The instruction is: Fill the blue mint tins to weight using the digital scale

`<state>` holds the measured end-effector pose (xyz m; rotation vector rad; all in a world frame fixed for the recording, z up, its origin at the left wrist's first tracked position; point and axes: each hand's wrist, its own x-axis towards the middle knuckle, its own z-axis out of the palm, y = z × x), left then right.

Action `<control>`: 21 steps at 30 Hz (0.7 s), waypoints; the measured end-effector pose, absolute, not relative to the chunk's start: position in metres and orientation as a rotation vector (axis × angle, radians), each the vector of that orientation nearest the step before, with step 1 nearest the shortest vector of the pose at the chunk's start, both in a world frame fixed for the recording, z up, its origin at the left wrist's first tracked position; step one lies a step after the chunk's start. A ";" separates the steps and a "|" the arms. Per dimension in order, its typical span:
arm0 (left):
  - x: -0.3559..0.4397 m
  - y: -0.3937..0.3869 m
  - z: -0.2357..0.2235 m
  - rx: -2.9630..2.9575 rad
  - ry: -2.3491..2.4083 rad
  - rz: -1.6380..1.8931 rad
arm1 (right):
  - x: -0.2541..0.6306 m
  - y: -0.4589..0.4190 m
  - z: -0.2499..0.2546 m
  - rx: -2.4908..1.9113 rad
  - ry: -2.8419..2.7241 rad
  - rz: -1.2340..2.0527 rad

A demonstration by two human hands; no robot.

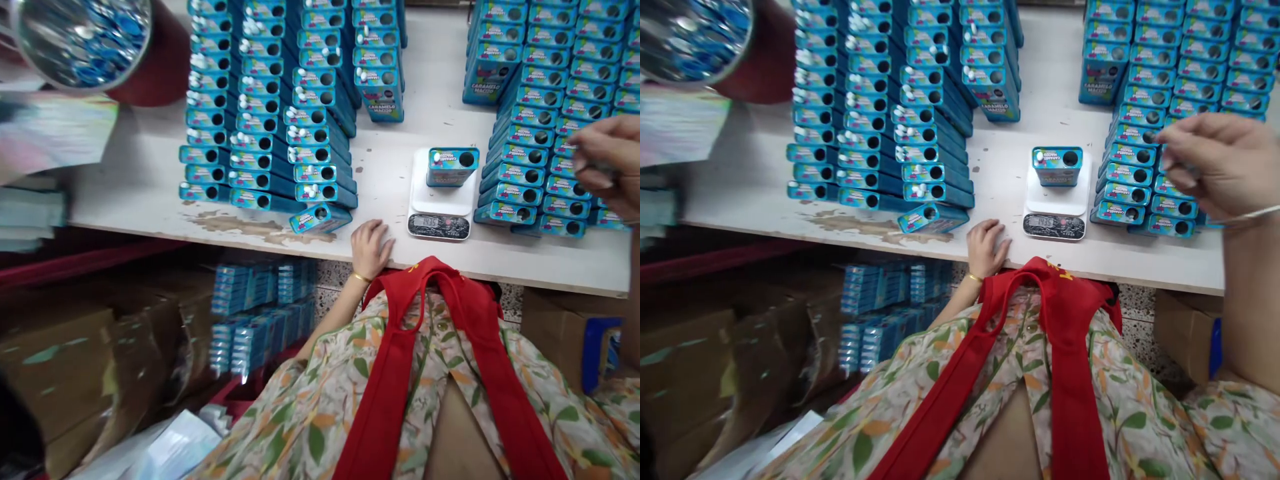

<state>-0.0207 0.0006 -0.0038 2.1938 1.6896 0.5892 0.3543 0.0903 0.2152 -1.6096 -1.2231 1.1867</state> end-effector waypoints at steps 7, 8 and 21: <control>-0.020 0.001 -0.004 2.175 1.681 0.662 | 0.269 0.122 0.207 -1.775 -1.807 1.010; -0.020 0.001 -0.004 2.181 1.682 0.664 | 0.266 0.127 0.203 -1.777 -1.903 0.955; -0.020 -0.001 0.000 2.205 1.671 0.708 | 0.275 0.141 0.179 -1.709 -2.193 0.763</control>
